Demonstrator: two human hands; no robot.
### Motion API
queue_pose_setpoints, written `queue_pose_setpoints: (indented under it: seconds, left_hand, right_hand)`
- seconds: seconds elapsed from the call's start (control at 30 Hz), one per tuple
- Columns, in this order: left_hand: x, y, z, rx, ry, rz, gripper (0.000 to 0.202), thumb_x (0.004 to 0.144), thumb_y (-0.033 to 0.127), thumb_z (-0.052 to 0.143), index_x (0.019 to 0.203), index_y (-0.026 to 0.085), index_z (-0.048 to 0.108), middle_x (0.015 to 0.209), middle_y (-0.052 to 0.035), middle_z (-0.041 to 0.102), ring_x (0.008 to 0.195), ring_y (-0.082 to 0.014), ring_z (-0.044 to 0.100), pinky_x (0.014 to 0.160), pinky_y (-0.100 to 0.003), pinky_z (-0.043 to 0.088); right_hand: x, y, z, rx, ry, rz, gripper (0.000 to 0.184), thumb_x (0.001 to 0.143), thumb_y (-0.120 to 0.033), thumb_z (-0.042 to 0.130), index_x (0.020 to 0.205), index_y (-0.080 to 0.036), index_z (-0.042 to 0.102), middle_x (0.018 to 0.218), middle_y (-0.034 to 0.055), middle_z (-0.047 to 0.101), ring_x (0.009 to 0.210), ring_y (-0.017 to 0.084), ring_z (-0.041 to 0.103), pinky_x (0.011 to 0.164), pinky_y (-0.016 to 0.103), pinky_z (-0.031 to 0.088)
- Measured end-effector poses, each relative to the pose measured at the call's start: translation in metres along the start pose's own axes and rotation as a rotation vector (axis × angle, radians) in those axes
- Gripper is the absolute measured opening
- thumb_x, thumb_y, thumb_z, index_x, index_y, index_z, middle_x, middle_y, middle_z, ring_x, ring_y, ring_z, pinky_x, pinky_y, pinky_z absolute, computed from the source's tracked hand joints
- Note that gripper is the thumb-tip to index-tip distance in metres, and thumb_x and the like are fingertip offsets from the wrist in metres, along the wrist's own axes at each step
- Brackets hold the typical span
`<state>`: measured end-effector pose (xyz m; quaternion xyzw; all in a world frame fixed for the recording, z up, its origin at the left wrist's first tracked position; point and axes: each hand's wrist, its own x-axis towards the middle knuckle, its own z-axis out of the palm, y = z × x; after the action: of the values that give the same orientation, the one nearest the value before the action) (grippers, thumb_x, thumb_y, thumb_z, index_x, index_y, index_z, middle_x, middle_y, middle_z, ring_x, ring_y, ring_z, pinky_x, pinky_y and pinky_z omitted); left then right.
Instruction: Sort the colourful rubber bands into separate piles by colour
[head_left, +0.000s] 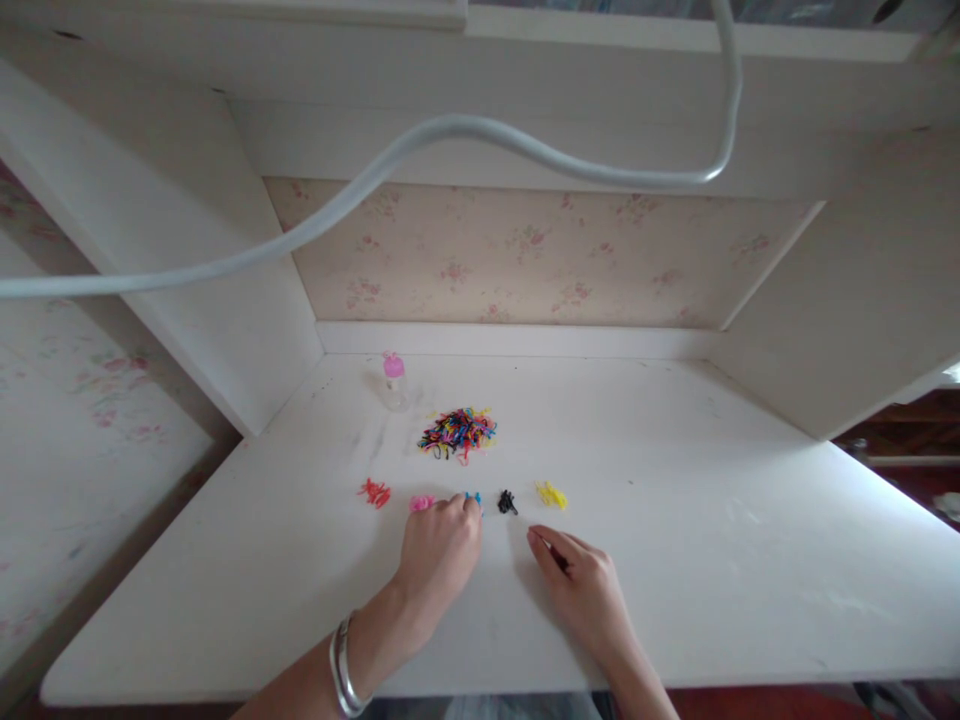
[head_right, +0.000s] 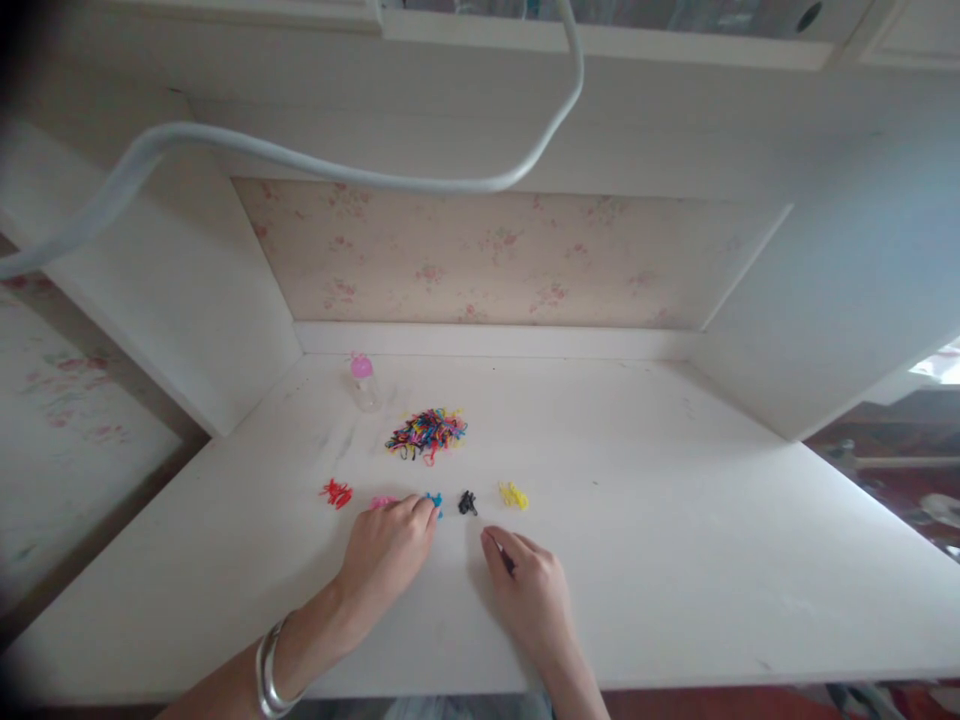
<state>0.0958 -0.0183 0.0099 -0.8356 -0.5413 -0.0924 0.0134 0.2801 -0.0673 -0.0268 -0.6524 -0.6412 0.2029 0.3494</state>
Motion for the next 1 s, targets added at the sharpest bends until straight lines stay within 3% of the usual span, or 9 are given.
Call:
queue_pose_setpoints:
  seconds: [0.2,0.33,0.5,0.67,0.8,1.0]
  left_hand:
    - [-0.014,-0.004,-0.015,-0.068,0.012,-0.053,0.026,0.091,0.027,0.039,0.081,0.022,0.063,0.075,-0.0018,0.069,0.068,-0.0177,0.064,0.055,-0.026,0.038]
    - [-0.038,-0.021,-0.021,-0.147,0.027,-0.093,0.026,0.091,0.034,0.040,0.080,0.025,0.061,0.072,0.0012,0.068,0.063,-0.0156,0.064,0.056,-0.026,0.037]
    - [-0.069,-0.050,-0.007,-0.275,-0.005,-0.166,0.031,0.092,0.036,0.039,0.072,0.023,0.058,0.066,0.0015,0.065,0.060,-0.0141,0.061,0.057,-0.025,0.036]
    - [-0.085,-0.069,0.007,-0.462,0.010,-0.151,0.033,0.093,0.037,0.038,0.069,0.021,0.055,0.062,0.0023,0.059,0.058,-0.0109,0.055,0.058,-0.022,0.036]
    - [-0.087,-0.073,0.010,-0.555,0.014,-0.173,0.036,0.092,0.040,0.040,0.064,0.019,0.048,0.057,0.0038,0.051,0.054,-0.0090,0.050,0.055,-0.021,0.034]
    - [-0.087,-0.076,0.010,-0.639,0.019,-0.163,0.035,0.092,0.039,0.041,0.063,0.020,0.048,0.057,0.0037,0.050,0.054,-0.0086,0.049,0.054,-0.020,0.033]
  right_hand:
    - [0.000,0.003,0.001,0.006,-0.002,-0.012,0.037,0.090,-0.042,0.041,0.092,-0.022,0.072,0.092,0.0061,0.072,0.078,0.018,0.066,0.070,0.023,0.049]
    - [0.003,-0.006,0.003,-0.007,0.005,0.011,0.036,0.090,-0.042,0.041,0.091,-0.022,0.072,0.090,0.0050,0.072,0.075,0.016,0.066,0.067,0.021,0.047]
    - [0.031,-0.043,0.006,-0.229,-0.119,-0.093,0.033,0.092,-0.036,0.039,0.088,-0.026,0.070,0.077,0.0000,0.070,0.067,0.012,0.063,0.062,0.019,0.041]
    - [0.082,-0.075,0.024,-0.590,-0.288,-0.109,0.034,0.092,-0.034,0.036,0.089,-0.028,0.069,0.088,0.0024,0.071,0.079,0.017,0.064,0.063,0.023,0.040]
    - [0.110,-0.081,0.046,-0.677,-0.338,-0.107,0.030,0.090,-0.032,0.039,0.092,-0.026,0.069,0.094,0.0065,0.070,0.083,0.022,0.065,0.066,0.028,0.043]
    - [0.115,-0.079,0.065,-0.724,-0.359,-0.093,0.035,0.092,-0.028,0.034,0.090,-0.020,0.068,0.097,0.0106,0.069,0.088,0.024,0.065,0.071,0.031,0.045]
